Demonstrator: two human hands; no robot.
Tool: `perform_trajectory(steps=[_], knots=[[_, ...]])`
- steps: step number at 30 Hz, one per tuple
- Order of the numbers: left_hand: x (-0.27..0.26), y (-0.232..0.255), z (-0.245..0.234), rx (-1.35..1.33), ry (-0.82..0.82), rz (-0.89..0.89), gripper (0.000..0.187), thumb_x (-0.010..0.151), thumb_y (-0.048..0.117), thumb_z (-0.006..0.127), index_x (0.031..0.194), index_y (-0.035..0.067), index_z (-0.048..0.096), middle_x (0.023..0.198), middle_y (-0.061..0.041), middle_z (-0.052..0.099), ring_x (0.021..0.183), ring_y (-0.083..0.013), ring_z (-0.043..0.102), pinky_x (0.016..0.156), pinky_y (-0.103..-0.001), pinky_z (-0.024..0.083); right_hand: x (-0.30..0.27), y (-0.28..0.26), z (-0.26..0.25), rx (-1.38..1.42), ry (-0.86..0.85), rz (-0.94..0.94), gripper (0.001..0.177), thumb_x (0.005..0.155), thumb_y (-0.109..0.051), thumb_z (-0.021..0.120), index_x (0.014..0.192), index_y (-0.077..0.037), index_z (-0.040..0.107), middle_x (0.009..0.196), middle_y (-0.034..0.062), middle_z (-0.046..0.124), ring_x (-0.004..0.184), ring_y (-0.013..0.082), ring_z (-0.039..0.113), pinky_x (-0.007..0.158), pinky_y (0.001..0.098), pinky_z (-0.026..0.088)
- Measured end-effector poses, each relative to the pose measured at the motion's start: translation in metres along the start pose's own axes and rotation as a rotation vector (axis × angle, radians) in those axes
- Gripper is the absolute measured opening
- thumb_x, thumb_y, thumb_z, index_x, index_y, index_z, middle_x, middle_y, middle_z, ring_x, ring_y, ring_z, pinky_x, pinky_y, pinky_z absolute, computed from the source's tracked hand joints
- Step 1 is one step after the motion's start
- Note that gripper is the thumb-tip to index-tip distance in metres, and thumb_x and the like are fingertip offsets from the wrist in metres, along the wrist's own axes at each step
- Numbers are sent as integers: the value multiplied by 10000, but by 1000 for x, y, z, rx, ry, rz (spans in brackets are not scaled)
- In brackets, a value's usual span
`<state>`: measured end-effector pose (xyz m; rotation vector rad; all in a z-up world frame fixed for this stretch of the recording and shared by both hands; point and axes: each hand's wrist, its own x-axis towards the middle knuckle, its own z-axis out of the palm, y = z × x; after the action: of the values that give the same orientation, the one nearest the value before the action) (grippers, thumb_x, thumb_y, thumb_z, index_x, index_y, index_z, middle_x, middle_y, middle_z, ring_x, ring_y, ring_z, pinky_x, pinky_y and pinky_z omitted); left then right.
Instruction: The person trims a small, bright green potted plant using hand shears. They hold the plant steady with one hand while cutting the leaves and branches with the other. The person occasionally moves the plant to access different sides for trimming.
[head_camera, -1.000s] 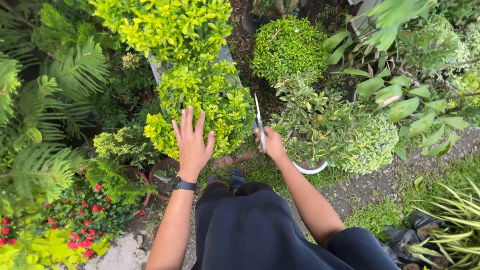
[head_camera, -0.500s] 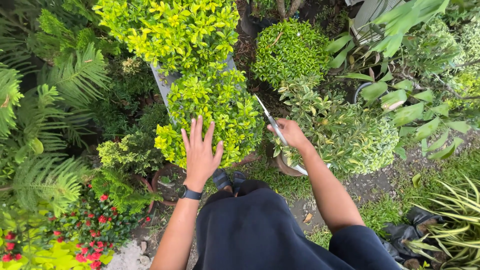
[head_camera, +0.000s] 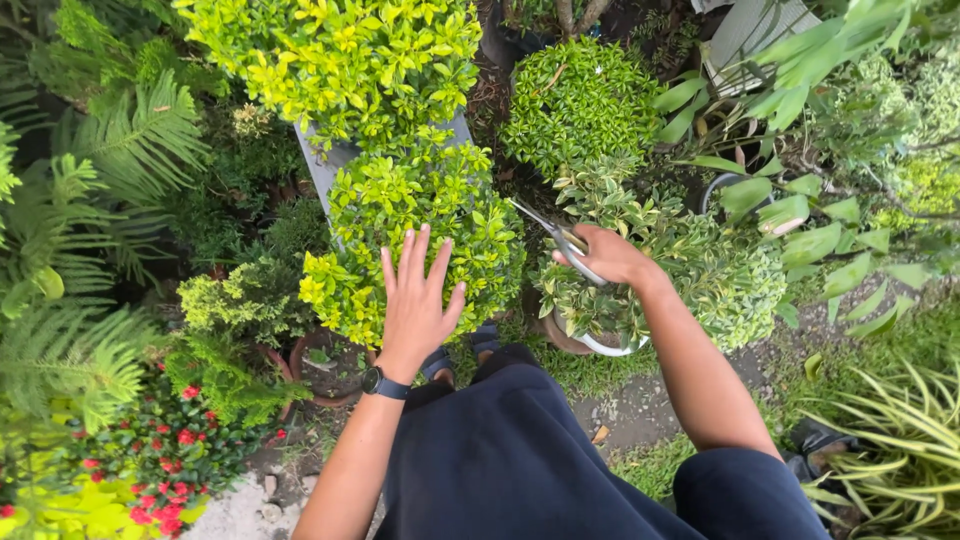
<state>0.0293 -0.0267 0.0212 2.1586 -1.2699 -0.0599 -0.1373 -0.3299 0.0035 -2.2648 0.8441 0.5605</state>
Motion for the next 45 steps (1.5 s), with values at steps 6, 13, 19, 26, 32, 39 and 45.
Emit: perform_trajectory(steps=[6,13,19,26,32,39,45], knots=[[12,15,9,58,31,-22,626,939,300,668,1490,57,496,1618,-229,328,1529,-407,270,1242,-646,121,37,36,6,20,15,-60,675,816,-691,674,996,-42,722,868,186,725,792,285,626,744,440,508],[40,31,24,73,33,-46,662,952,329,661,1511,37,463,1625,-232,324,1536,-391,256,1235,-634,133,70,39,5,101,0,-161,681,899,-713,581,1167,-89,633,1000,114,691,865,196,633,756,372,494],[48,31,33,110,17,-115,698,941,346,658,1515,13,439,1613,-247,322,1528,-396,253,1235,-622,140,108,36,28,380,-200,-129,618,936,-696,505,1147,-121,580,1024,72,636,859,149,603,718,327,533],[47,34,35,129,30,-145,700,942,347,666,1505,-1,440,1620,-255,312,1535,-399,245,1243,-609,132,127,38,24,532,-221,-191,408,939,-497,660,963,-91,622,803,5,641,617,101,571,517,265,485],[46,34,39,129,48,-159,702,945,347,663,1511,-4,442,1625,-254,304,1534,-396,244,1247,-597,132,134,52,-8,390,-191,-221,394,937,-479,696,977,-95,614,760,5,596,615,124,551,540,293,479],[52,35,38,162,24,-169,698,938,342,659,1504,-7,446,1619,-245,317,1532,-380,253,1251,-586,134,119,19,-42,145,-155,-398,515,900,-580,691,1086,-110,591,924,30,627,867,179,591,790,365,488],[55,36,37,168,25,-189,700,935,350,662,1497,-10,450,1610,-246,321,1522,-383,258,1245,-589,131,136,6,-21,168,-100,-355,448,883,-496,747,970,-72,630,815,48,629,759,184,570,681,384,462]])
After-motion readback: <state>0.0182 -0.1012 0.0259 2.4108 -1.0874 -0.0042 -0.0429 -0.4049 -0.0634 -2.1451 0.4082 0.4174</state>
